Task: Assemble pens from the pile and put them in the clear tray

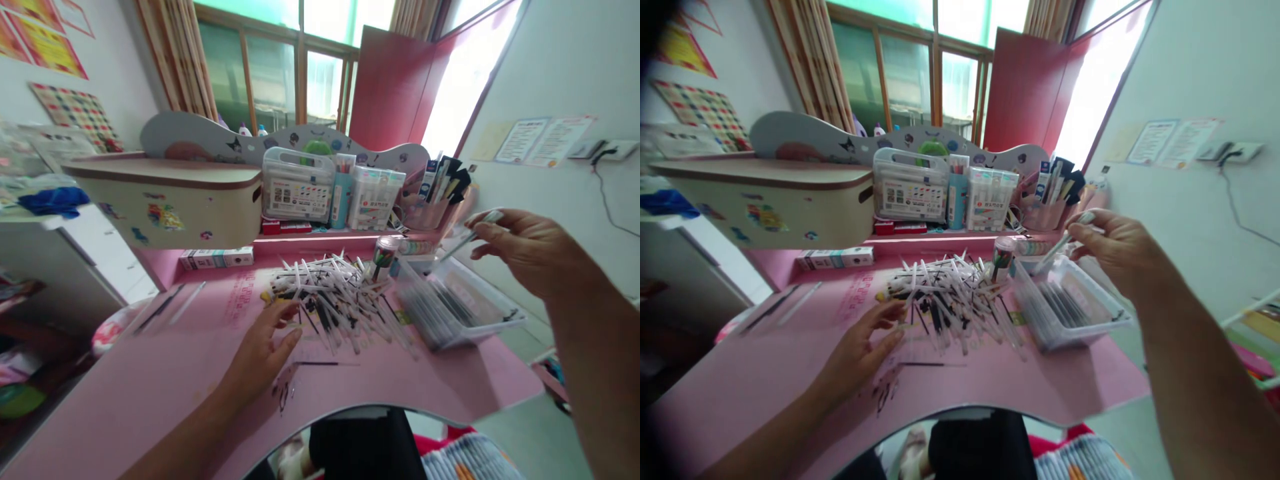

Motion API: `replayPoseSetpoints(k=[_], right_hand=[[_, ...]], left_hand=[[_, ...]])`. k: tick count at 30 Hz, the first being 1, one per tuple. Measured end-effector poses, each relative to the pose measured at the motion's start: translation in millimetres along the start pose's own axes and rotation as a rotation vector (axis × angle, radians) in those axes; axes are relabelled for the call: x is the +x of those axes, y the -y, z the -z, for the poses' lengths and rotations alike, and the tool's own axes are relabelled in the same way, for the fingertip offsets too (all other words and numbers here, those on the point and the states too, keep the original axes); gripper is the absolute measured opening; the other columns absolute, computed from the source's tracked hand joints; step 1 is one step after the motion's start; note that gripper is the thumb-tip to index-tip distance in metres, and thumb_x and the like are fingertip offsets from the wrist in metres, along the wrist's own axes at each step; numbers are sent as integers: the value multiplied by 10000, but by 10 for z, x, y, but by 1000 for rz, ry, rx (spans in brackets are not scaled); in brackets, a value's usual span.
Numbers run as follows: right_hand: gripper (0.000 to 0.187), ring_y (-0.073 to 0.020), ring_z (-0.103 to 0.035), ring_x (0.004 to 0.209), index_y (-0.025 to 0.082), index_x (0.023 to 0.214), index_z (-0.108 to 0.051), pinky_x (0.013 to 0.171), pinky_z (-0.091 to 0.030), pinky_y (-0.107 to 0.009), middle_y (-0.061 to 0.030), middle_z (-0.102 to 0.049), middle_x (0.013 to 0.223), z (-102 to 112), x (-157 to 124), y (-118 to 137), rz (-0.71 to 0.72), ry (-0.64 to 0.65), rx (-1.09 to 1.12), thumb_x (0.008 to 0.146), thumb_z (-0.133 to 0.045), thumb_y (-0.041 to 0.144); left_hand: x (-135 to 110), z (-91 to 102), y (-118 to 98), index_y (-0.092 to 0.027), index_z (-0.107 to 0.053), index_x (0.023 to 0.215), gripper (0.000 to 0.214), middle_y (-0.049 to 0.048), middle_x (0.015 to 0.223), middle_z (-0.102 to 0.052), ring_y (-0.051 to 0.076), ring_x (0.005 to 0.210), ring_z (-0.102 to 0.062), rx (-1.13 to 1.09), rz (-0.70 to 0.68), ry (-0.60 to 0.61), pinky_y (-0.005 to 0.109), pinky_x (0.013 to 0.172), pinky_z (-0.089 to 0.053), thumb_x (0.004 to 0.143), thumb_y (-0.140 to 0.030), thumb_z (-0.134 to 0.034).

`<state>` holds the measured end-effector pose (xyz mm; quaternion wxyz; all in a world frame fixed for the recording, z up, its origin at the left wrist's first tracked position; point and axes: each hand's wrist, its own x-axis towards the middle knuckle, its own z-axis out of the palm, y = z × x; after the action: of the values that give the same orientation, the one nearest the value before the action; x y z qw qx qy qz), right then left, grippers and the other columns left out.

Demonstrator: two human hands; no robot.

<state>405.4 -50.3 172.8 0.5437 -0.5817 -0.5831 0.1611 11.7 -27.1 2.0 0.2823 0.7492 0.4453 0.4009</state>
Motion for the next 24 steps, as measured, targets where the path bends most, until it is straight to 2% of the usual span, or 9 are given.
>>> replayPoseSetpoints(k=[2, 5, 8, 12, 17, 20, 22, 24], right_hand=[[209, -126, -587, 583, 168, 799, -677, 548, -493, -294, -71, -655, 722, 171, 98, -175, -87, 143, -184, 782, -746, 364], [166, -115, -553, 462, 175, 928, -640, 457, -433, -257, -35, -649, 599, 234, 187, -504, -211, 331, -369, 790, -699, 248], [201, -124, -550, 441, 200, 928, -568, 409, -375, -226, 4, -623, 541, 154, 216, -804, -280, 419, -512, 764, -679, 163], [205, -128, -552, 450, 194, 929, -557, 414, -375, -212, 38, -604, 544, -13, 201, -1045, -277, 494, -631, 751, -651, 153], [183, -121, -537, 440, 173, 934, -605, 430, -354, -215, 50, -574, 533, -190, 147, -1186, -168, 574, -732, 753, -627, 159], [184, -142, -584, 534, 173, 896, -661, 514, -398, -234, 21, -616, 583, -239, 157, -1200, -67, 575, -839, 718, -654, 127], [199, -168, -617, 621, 172, 910, -693, 587, -434, -259, -20, -676, 670, -235, 183, -1127, -17, 545, -893, 715, -675, 135], [228, -187, -632, 671, 169, 982, -712, 637, -453, -285, -56, -718, 771, -222, 192, -951, 36, 460, -918, 757, -675, 187]], left_hand=[[4, -3, -16, -210, -654, 1203, 356, 105, 1140, -712, 244, 965, -660, 38, -20, 43, 401, 844, -541, 870, -321, -595], [1, -40, -21, -214, -706, 1107, 290, 98, 1075, -730, 247, 927, -666, 88, -64, 114, 399, 833, -546, 849, -300, -609], [-4, -85, 0, -223, -725, 1067, 266, 98, 1056, -741, 256, 929, -670, 112, -90, 140, 407, 850, -546, 836, -305, -621], [-1, -107, 43, -225, -732, 1052, 264, 99, 1038, -747, 259, 925, -672, 110, -87, 142, 408, 855, -546, 833, -328, -627], [-2, -106, 91, -219, -732, 1052, 259, 103, 1047, -742, 263, 933, -671, 115, -83, 138, 414, 862, -545, 839, -322, -627], [-6, -109, 111, -228, -730, 1056, 253, 99, 1075, -737, 265, 969, -669, 136, -92, 154, 423, 888, -540, 842, -315, -626], [-5, -117, 125, -230, -733, 1046, 243, 100, 1096, -729, 269, 1020, -657, 162, -126, 170, 431, 927, -525, 838, -299, -630], [-2, -134, 138, -230, -742, 1005, 213, 101, 1098, -720, 273, 1053, -642, 195, -183, 191, 436, 951, -510, 822, -270, -641]])
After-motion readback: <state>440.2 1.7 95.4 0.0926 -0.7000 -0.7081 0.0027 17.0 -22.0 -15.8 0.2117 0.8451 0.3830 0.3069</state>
